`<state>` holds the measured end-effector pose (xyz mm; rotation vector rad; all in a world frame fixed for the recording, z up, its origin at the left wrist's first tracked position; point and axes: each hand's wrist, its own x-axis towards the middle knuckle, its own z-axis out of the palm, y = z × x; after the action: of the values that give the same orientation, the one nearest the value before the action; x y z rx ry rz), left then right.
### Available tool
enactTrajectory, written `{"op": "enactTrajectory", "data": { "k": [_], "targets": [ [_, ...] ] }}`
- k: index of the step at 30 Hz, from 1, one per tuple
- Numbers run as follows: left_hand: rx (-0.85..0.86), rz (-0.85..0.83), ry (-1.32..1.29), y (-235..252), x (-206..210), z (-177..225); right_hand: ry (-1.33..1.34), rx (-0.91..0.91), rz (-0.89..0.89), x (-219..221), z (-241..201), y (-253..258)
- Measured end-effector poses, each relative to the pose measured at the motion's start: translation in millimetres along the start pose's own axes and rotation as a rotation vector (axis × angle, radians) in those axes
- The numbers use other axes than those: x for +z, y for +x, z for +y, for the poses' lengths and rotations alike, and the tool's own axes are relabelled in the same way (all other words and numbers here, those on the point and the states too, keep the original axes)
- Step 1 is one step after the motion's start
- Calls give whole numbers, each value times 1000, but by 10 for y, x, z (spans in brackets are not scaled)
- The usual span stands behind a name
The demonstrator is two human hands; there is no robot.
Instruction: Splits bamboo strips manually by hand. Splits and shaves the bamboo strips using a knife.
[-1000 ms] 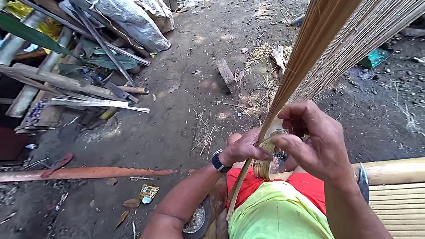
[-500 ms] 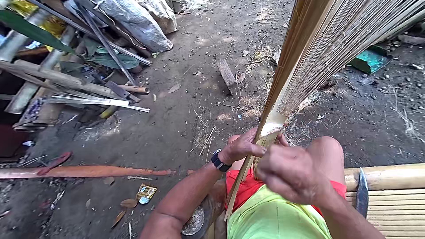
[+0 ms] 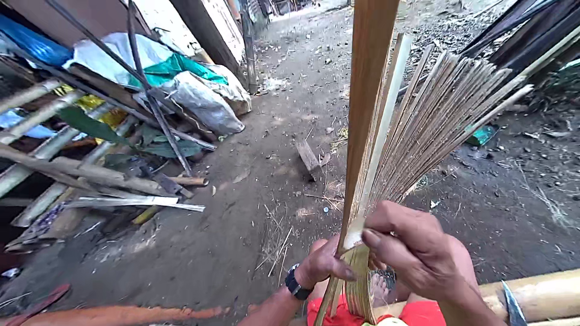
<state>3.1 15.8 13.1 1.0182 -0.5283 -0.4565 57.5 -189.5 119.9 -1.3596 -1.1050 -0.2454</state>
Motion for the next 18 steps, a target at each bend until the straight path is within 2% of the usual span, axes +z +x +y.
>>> {"op": "enactTrajectory", "data": {
  "k": [2,7,12,18],
  "targets": [
    [-15,-38,-58,25,33,30,51,-39,88,-87,-116,120],
    [-58,-77,-122,96,-104,-115,-273,49,252,-321,-206,575],
    [-66,-67,-154,86,-102,-116,-378,82,242,-341,-284,934],
    [-69,-74,-161,85,-91,-118,-294,-40,254,-257,-300,1150]
  ]
}}
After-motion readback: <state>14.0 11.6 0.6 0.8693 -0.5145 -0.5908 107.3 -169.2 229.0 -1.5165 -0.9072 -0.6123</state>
